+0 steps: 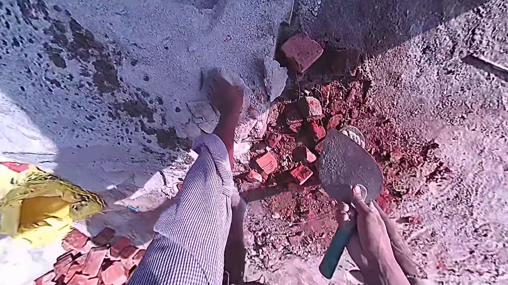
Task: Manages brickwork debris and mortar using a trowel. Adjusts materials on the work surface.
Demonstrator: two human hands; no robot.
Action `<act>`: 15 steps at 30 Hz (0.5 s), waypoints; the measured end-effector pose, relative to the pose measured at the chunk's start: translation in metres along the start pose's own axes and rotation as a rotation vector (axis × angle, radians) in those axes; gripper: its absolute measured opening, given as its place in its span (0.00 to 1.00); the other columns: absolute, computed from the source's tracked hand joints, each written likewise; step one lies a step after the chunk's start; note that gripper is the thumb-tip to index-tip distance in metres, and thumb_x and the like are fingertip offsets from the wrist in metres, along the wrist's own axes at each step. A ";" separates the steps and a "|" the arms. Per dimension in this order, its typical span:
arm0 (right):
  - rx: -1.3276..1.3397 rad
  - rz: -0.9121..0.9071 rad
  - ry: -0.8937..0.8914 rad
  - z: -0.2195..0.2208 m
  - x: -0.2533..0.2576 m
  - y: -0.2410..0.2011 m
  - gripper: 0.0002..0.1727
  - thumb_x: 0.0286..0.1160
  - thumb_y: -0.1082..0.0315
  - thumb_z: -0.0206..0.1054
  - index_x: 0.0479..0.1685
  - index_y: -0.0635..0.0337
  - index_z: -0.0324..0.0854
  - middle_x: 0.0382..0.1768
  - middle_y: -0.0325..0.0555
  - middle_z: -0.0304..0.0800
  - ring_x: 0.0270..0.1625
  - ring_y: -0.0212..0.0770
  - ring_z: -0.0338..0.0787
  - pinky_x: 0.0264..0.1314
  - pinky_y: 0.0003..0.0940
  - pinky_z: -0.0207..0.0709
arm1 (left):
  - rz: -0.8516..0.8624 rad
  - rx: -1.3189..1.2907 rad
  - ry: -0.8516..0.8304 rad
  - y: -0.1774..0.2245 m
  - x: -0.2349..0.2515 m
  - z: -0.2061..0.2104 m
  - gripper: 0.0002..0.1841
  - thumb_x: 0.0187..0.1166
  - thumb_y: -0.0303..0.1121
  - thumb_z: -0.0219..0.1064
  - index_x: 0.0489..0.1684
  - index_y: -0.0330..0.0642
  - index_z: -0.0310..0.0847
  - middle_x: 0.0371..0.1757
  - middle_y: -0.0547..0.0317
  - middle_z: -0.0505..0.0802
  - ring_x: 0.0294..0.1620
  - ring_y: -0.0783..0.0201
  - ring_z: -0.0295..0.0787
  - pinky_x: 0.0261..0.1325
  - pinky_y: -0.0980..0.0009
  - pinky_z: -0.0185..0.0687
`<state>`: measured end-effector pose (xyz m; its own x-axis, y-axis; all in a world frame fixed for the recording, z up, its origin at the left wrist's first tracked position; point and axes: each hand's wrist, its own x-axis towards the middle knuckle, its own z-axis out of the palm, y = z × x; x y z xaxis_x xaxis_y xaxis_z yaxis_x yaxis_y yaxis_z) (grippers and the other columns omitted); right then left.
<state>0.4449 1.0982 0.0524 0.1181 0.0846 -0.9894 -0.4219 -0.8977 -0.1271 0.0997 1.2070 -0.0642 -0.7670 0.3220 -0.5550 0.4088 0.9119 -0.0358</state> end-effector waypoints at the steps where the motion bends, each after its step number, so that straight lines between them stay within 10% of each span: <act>1: 0.017 0.001 -0.005 0.007 -0.003 0.001 0.13 0.95 0.57 0.49 0.51 0.56 0.71 0.20 0.39 0.78 0.14 0.29 0.78 0.16 0.21 0.77 | -0.006 0.019 -0.021 -0.004 0.004 0.000 0.49 0.71 0.37 0.77 0.92 0.33 0.49 0.88 0.30 0.64 0.88 0.36 0.60 0.85 0.41 0.60; 4: 0.134 -0.029 -0.086 0.030 -0.007 0.010 0.14 0.96 0.57 0.47 0.50 0.57 0.72 0.21 0.41 0.80 0.15 0.29 0.80 0.17 0.21 0.78 | 0.134 -0.099 0.108 -0.015 0.030 0.009 0.52 0.55 0.36 0.88 0.83 0.29 0.60 0.78 0.26 0.75 0.80 0.33 0.72 0.78 0.38 0.69; 7: 0.089 -0.055 -0.132 0.033 -0.012 0.039 0.14 0.96 0.58 0.45 0.50 0.58 0.72 0.20 0.40 0.79 0.15 0.29 0.79 0.18 0.22 0.78 | 0.106 -0.073 -0.157 -0.032 0.025 -0.012 0.53 0.57 0.41 0.89 0.83 0.31 0.58 0.78 0.30 0.75 0.79 0.37 0.74 0.77 0.40 0.70; 12: 0.038 0.012 -0.017 0.038 -0.003 0.066 0.13 0.95 0.58 0.49 0.52 0.58 0.71 0.22 0.41 0.79 0.15 0.30 0.79 0.17 0.22 0.77 | 0.430 0.076 -0.386 -0.053 -0.003 -0.012 0.30 0.65 0.46 0.85 0.57 0.31 0.85 0.51 0.34 0.91 0.56 0.39 0.89 0.61 0.37 0.80; 15: 0.044 -0.020 -0.016 0.040 -0.002 0.060 0.12 0.95 0.58 0.49 0.54 0.57 0.71 0.23 0.41 0.80 0.16 0.30 0.80 0.17 0.22 0.78 | 0.649 0.175 -0.479 -0.054 -0.032 -0.001 0.26 0.69 0.43 0.81 0.62 0.35 0.86 0.59 0.39 0.87 0.60 0.42 0.86 0.63 0.43 0.82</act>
<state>0.3833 1.0612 0.0440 0.1125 0.1102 -0.9875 -0.4589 -0.8757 -0.1500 0.1021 1.1473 -0.0439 -0.0739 0.5918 -0.8027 0.7998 0.5160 0.3068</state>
